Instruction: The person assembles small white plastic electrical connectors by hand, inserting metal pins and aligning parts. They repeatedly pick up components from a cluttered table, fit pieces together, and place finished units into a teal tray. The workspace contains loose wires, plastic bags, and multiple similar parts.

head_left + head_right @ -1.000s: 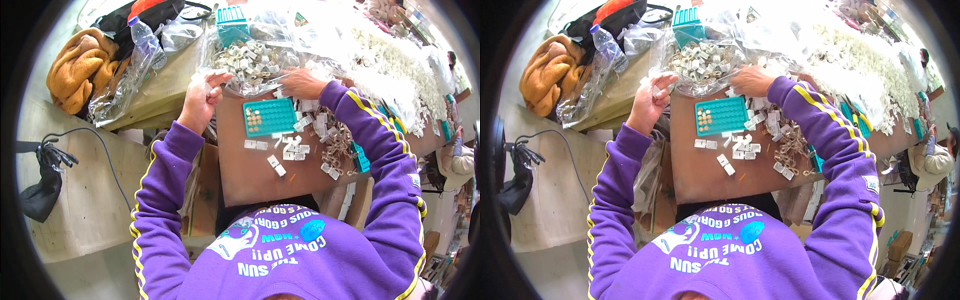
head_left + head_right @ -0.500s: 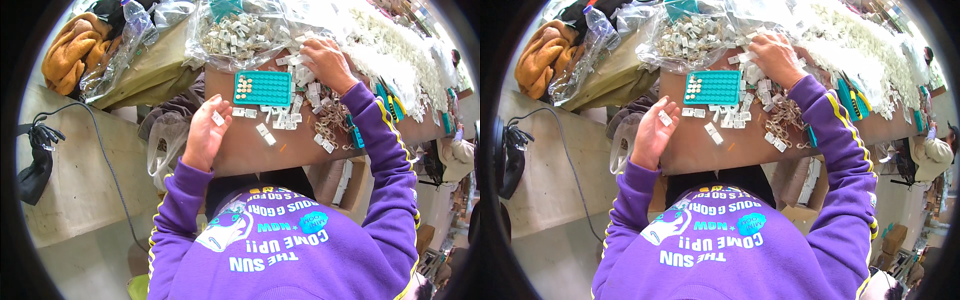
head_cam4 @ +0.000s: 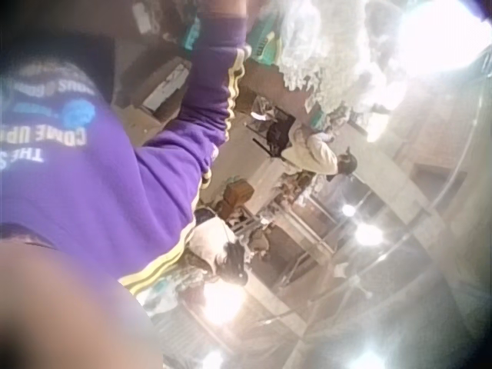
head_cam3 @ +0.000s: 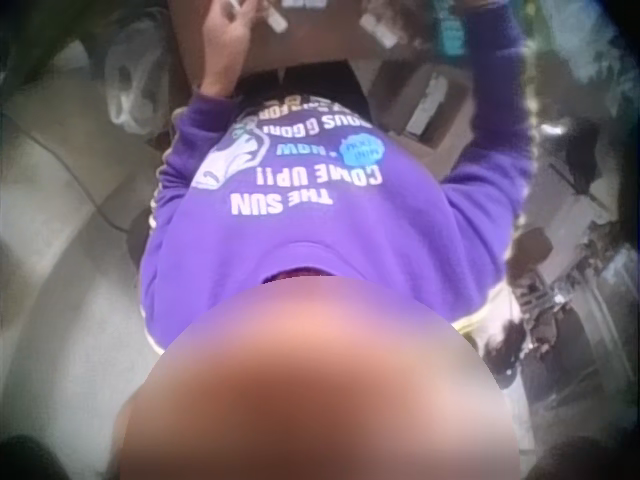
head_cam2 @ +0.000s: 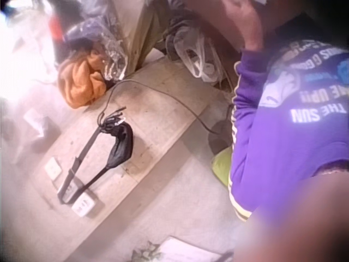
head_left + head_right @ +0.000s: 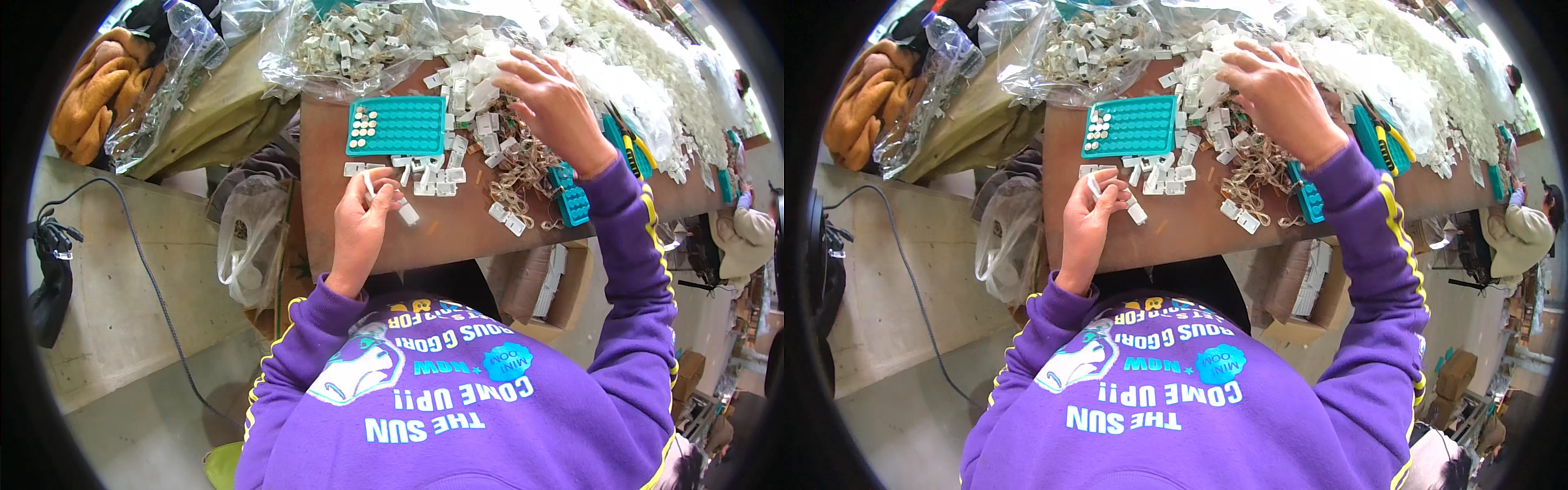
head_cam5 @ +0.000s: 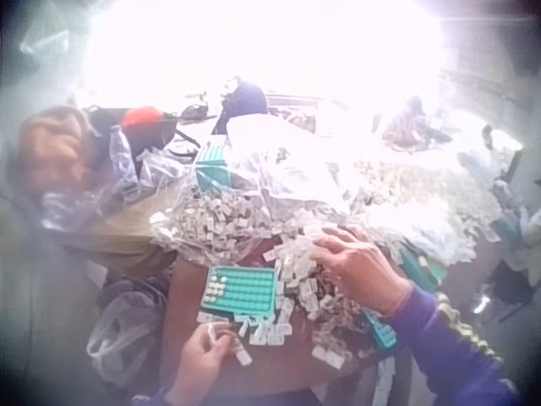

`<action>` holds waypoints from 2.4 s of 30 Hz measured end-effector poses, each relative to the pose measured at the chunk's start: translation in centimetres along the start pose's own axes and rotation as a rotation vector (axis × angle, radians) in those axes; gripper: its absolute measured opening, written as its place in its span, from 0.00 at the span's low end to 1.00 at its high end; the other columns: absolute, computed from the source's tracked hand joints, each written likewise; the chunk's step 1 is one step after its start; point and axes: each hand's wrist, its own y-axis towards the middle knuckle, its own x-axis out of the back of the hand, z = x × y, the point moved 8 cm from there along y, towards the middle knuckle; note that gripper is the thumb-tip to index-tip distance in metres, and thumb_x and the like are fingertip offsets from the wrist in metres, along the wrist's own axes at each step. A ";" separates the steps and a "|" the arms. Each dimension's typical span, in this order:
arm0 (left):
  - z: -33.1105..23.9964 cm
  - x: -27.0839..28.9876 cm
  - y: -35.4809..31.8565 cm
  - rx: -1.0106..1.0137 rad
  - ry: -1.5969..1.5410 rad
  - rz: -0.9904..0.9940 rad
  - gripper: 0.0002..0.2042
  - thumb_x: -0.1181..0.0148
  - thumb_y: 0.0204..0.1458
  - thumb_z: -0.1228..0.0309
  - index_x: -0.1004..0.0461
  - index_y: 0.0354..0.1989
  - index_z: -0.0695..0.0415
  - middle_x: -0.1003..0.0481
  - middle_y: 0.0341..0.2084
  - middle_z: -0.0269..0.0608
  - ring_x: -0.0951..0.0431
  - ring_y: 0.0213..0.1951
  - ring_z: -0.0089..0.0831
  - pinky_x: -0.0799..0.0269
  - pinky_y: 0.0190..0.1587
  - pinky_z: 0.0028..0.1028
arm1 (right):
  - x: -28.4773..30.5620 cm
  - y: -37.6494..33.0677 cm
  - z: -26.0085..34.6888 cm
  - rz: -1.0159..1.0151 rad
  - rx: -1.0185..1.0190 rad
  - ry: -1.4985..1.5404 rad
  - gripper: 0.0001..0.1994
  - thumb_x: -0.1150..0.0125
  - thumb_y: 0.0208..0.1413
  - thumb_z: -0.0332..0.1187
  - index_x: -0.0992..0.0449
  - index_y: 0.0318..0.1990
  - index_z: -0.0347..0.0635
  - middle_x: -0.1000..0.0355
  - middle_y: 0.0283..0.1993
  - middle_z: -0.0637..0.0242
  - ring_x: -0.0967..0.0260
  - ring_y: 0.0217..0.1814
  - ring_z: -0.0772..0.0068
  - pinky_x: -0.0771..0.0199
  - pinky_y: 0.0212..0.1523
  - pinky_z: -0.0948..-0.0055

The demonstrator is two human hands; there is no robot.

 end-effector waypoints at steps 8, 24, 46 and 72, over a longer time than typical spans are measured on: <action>-0.4 -0.3 2.6 0.055 0.163 0.009 0.16 0.45 0.62 0.72 0.30 0.54 0.68 0.23 0.37 0.42 0.22 0.33 0.22 0.25 0.37 0.21 | -3.2 -1.5 6.7 0.053 -0.163 0.323 0.05 0.41 0.48 0.26 0.24 0.34 0.44 0.30 0.30 0.64 0.27 0.39 0.59 0.24 0.37 0.65; -0.2 0.0 3.0 0.061 0.013 0.016 0.18 0.46 0.62 0.71 0.32 0.58 0.69 0.25 0.48 0.48 0.21 0.37 0.24 0.25 0.40 0.22 | -7.7 -0.6 6.3 -0.140 -0.414 0.500 0.09 0.40 0.52 0.24 0.21 0.41 0.40 0.24 0.40 0.57 0.25 0.40 0.52 0.24 0.40 0.63; -0.2 1.5 -1.0 0.278 -0.475 -0.018 0.21 0.51 0.65 0.69 0.40 0.64 0.63 0.27 0.49 0.45 0.24 0.47 0.29 0.27 0.48 0.25 | -4.8 -1.9 3.5 -0.091 -0.426 0.575 0.08 0.36 0.44 0.22 0.19 0.35 0.43 0.25 0.39 0.65 0.25 0.37 0.62 0.23 0.38 0.71; -1.3 -0.2 -1.0 0.082 -0.451 0.029 0.09 0.39 0.57 0.77 0.28 0.44 0.59 0.22 0.41 0.37 0.24 0.42 0.22 0.28 0.46 0.22 | -8.3 -4.0 12.2 0.182 -0.961 2.092 0.08 0.36 0.58 0.30 0.23 0.41 0.34 0.22 0.39 0.61 0.23 0.37 0.75 0.23 0.38 0.78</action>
